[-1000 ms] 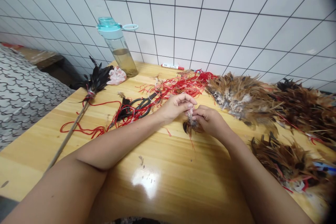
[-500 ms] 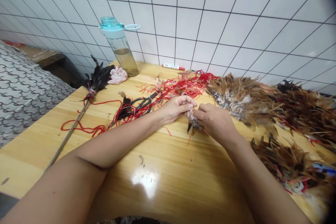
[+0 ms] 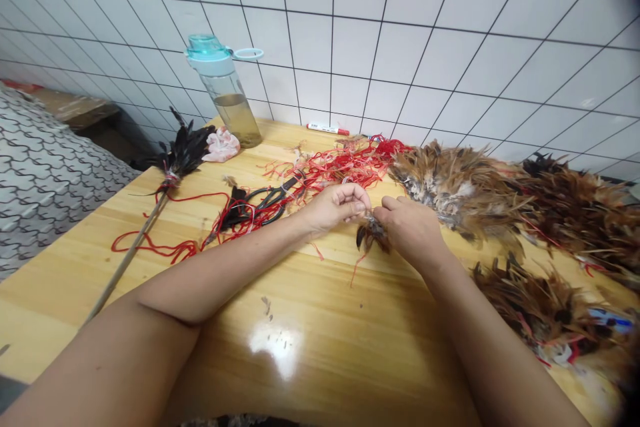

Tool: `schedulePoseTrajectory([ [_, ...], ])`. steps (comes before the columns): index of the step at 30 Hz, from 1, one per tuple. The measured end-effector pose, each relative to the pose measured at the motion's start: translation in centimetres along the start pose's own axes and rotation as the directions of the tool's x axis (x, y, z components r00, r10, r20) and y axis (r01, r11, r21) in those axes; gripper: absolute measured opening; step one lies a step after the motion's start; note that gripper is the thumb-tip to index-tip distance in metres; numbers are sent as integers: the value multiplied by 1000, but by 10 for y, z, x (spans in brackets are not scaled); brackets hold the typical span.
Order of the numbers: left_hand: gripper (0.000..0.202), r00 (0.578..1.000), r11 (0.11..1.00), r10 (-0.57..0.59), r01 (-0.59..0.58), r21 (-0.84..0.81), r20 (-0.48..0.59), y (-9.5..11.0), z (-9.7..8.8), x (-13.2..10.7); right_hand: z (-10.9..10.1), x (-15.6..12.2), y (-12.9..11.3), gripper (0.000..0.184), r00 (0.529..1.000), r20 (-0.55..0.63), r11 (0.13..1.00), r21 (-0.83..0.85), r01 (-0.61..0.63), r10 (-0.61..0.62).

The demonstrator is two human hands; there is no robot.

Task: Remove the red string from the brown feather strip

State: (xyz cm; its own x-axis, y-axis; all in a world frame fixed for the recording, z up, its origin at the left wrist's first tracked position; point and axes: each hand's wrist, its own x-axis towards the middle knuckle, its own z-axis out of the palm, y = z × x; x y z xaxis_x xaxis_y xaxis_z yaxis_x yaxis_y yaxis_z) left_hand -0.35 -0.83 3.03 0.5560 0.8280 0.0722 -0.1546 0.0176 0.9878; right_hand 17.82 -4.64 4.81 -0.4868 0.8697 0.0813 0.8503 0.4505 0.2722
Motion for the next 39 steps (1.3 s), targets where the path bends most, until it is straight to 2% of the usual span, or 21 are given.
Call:
schedulePoseTrajectory([
  [9,36,1000,999,-8,8,37,-11,-5,1,3,6,3,1,24,994,34,994,0,-108,108],
  [13,29,1000,996,-13,15,92,-26,-5,0,3,12,3,2,25,987,49,988,31,-151,150],
  [16,17,999,958,32,-21,285,-36,-3,-5,4,16,4,6,22,978,65,970,126,-207,200],
  [18,13,990,853,142,-121,507,-3,-2,-9,3,17,5,9,23,975,74,934,281,-221,208],
  [19,15,975,757,216,-201,621,52,-2,-11,3,17,5,11,23,978,70,899,385,-209,198],
  [21,24,918,499,337,-364,787,210,-4,-13,2,16,6,13,24,983,49,779,603,-170,176],
  [23,30,860,253,383,-448,857,337,-7,-13,0,16,6,13,25,983,45,606,782,-145,178],
  [24,30,845,165,388,-456,874,368,-9,-13,0,16,6,12,26,981,59,507,849,-147,186],
  [26,30,830,57,392,-452,890,397,-12,-11,-2,17,6,8,30,975,114,296,941,-167,191],
  [28,27,817,18,391,-466,884,423,-13,-10,-2,19,5,3,32,969,166,75,981,-182,184],
  [30,24,806,46,406,-488,872,430,-13,-10,-2,22,5,-2,34,965,203,-113,976,-186,166],
  [32,20,799,138,443,-508,851,405,-14,-11,-1,25,5,-6,34,958,235,-204,958,-201,162],
  [34,17,811,287,477,-508,812,339,-15,-11,0,27,5,-7,33,954,252,-222,952,-213,163],
  [35,16,835,379,475,-478,792,277,-16,-11,2,28,5,-7,32,956,247,-224,952,-208,160],
  [37,20,908,561,405,-339,755,107,-19,-11,4,30,6,-6,34,964,219,-234,955,-181,148],
  [39,25,958,701,280,-159,695,-63,-22,-11,7,31,7,-6,36,967,201,-220,962,-164,155],
])
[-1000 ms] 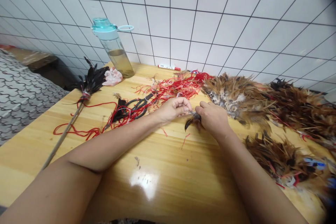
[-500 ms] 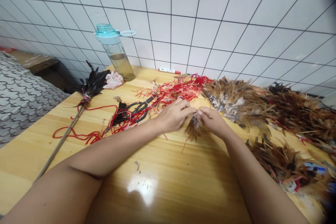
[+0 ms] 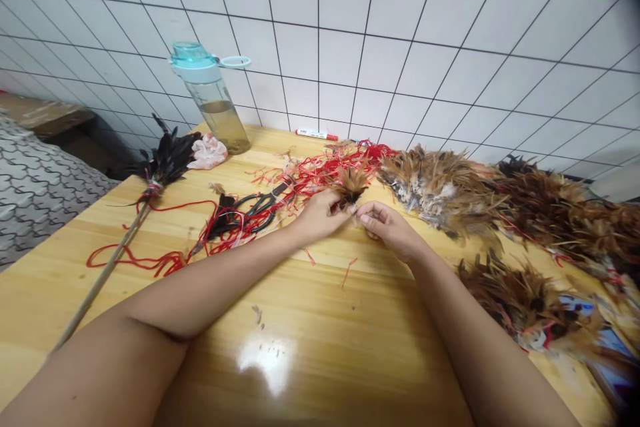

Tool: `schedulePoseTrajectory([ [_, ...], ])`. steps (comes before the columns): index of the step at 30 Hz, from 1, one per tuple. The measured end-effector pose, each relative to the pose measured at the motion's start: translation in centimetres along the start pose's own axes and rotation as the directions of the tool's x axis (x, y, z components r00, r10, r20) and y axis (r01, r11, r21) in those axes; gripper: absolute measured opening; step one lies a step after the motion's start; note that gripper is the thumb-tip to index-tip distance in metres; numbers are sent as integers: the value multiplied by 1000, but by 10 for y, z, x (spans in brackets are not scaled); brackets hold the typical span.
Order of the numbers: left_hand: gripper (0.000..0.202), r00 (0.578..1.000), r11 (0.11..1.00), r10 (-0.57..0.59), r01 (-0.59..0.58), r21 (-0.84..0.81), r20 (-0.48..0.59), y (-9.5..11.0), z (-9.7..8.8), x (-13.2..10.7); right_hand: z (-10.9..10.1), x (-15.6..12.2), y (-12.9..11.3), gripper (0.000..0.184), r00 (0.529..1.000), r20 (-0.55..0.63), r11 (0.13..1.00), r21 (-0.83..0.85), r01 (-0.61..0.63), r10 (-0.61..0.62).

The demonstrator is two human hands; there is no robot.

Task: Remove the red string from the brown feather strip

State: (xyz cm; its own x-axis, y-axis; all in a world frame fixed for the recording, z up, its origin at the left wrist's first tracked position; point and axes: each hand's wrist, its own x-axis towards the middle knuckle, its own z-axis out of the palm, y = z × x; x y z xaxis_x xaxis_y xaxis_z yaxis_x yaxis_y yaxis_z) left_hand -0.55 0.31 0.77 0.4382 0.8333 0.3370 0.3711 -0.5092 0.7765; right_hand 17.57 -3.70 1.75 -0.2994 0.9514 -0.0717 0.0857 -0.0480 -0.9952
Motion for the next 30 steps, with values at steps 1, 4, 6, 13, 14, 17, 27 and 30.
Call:
schedulePoseTrajectory([
  [1,26,997,995,-82,82,-48,2,-1,1,0,0,1,1,38,1000,-17,1000,-17,5,-6],
  [4,28,979,963,-200,202,-181,26,-4,5,1,2,4,5,40,997,-73,997,-75,5,-11],
  [6,28,976,954,-214,215,-208,29,-3,6,0,4,6,9,39,995,-96,995,-98,4,-14],
  [13,21,996,991,-87,86,-101,-4,-4,7,-1,7,7,13,33,989,-141,993,-119,18,-35],
  [14,20,998,995,-56,56,-84,-5,-5,7,-1,7,7,12,33,989,-143,993,-119,19,-36],
  [17,19,1000,997,-14,14,-72,-5,-8,9,-1,9,6,13,34,989,-145,995,-103,10,-25],
  [27,22,997,990,-39,48,-136,64,-2,4,-1,12,7,22,32,971,-224,992,-107,63,-86],
  [30,21,999,999,31,-31,-11,31,-10,2,1,10,5,23,33,955,-281,990,-131,59,-94],
])
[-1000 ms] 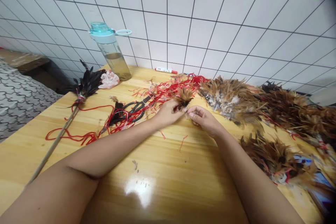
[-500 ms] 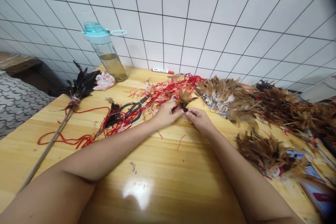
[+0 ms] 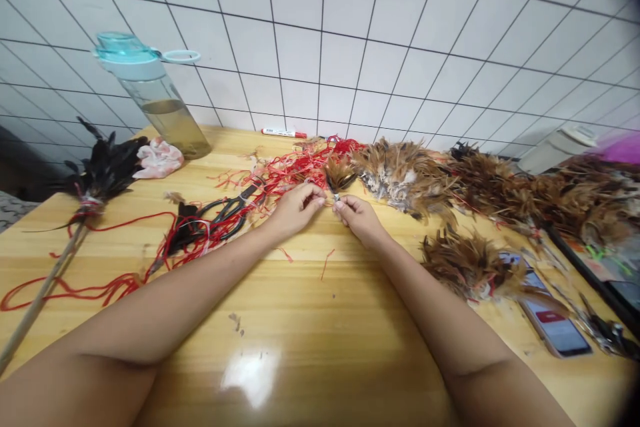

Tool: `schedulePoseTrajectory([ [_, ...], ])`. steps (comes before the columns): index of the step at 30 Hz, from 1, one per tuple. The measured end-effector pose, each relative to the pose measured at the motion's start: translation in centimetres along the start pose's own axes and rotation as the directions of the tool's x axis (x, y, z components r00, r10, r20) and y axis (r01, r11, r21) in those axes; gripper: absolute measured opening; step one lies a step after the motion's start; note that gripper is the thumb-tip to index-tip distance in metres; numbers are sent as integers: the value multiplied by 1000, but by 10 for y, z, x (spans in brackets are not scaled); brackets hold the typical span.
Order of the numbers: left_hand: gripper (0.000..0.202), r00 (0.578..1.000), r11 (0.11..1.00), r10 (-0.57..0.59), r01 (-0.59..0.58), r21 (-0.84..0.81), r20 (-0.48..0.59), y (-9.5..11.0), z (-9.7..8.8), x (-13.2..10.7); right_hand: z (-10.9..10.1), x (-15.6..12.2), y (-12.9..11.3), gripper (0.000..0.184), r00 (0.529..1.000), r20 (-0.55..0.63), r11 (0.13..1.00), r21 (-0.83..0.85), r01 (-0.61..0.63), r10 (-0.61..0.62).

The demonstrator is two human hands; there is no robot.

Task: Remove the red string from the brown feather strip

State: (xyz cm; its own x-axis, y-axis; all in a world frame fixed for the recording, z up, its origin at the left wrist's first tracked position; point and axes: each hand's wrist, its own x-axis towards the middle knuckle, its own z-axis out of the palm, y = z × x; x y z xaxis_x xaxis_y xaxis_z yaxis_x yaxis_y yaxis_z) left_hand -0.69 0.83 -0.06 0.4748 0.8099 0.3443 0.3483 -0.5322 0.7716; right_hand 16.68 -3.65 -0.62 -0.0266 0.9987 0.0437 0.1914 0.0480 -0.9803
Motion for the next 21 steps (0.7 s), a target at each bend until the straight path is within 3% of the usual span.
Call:
schedulePoseTrajectory([
  [3,18,996,984,92,-92,151,7,-3,-2,0,-6,-4,-13,33,998,-57,999,-47,-13,10],
  [7,18,982,961,186,-190,202,37,-1,-3,-1,-30,-20,-62,29,990,-133,987,-161,20,-42],
  [10,19,968,946,248,-252,202,46,0,-3,-3,-61,-54,-103,29,981,-156,930,-364,53,-117],
  [12,19,963,942,267,-270,202,41,0,-2,-3,-84,-87,-118,30,963,-240,871,-491,-10,-124],
  [14,19,961,940,273,-276,198,43,-2,-2,-4,-103,-126,-118,31,925,-369,846,-518,-123,-92],
  [17,19,961,941,273,-277,194,49,-4,0,-5,-125,-182,-95,33,870,-494,827,-488,-279,2],
  [21,19,965,945,260,-264,196,45,-7,2,-5,-141,-236,-53,35,813,-579,663,-582,-471,69],
])
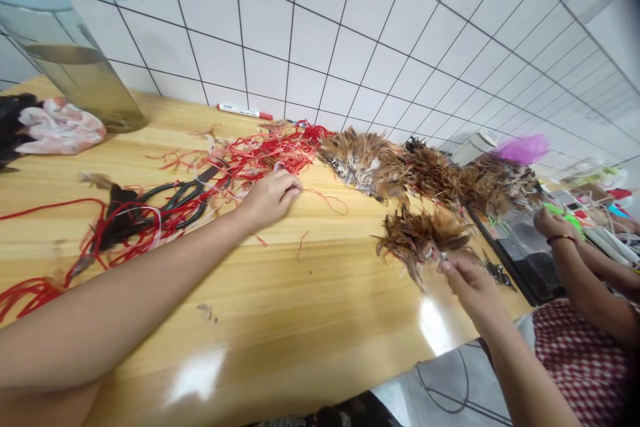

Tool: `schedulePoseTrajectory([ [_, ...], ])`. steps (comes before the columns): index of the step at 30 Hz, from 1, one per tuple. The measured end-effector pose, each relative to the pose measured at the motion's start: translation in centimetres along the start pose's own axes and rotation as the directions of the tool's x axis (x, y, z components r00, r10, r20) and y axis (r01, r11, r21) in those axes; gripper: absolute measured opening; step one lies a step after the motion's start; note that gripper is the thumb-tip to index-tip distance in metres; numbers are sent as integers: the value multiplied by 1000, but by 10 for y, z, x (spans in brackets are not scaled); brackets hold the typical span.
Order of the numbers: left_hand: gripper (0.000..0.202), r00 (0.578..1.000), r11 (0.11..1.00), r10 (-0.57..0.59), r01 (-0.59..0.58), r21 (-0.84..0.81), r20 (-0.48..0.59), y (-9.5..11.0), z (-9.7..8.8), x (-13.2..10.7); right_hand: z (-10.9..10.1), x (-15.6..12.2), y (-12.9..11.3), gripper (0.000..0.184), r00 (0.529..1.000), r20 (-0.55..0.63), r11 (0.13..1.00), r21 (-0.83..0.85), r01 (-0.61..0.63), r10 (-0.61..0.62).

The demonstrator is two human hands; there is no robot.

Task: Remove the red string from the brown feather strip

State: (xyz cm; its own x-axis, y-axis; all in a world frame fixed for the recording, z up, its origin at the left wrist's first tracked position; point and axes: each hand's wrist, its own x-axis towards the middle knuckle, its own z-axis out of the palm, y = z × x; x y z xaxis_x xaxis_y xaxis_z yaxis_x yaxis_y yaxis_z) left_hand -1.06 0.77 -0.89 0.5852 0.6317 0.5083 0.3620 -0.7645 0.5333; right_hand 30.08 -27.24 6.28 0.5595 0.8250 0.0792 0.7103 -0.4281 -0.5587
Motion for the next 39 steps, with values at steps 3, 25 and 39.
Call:
schedulePoseTrajectory([
  [3,19,1000,1000,-9,8,24,11,-2,1,-1,7,-7,27,36,997,-28,984,-161,-74,70],
  [25,20,999,993,-7,2,115,40,-8,0,-3,32,-41,22,35,979,41,890,-425,-166,202],
  [39,21,999,995,-20,17,100,36,-11,-2,-3,16,-39,13,37,990,-15,863,491,-115,140],
])
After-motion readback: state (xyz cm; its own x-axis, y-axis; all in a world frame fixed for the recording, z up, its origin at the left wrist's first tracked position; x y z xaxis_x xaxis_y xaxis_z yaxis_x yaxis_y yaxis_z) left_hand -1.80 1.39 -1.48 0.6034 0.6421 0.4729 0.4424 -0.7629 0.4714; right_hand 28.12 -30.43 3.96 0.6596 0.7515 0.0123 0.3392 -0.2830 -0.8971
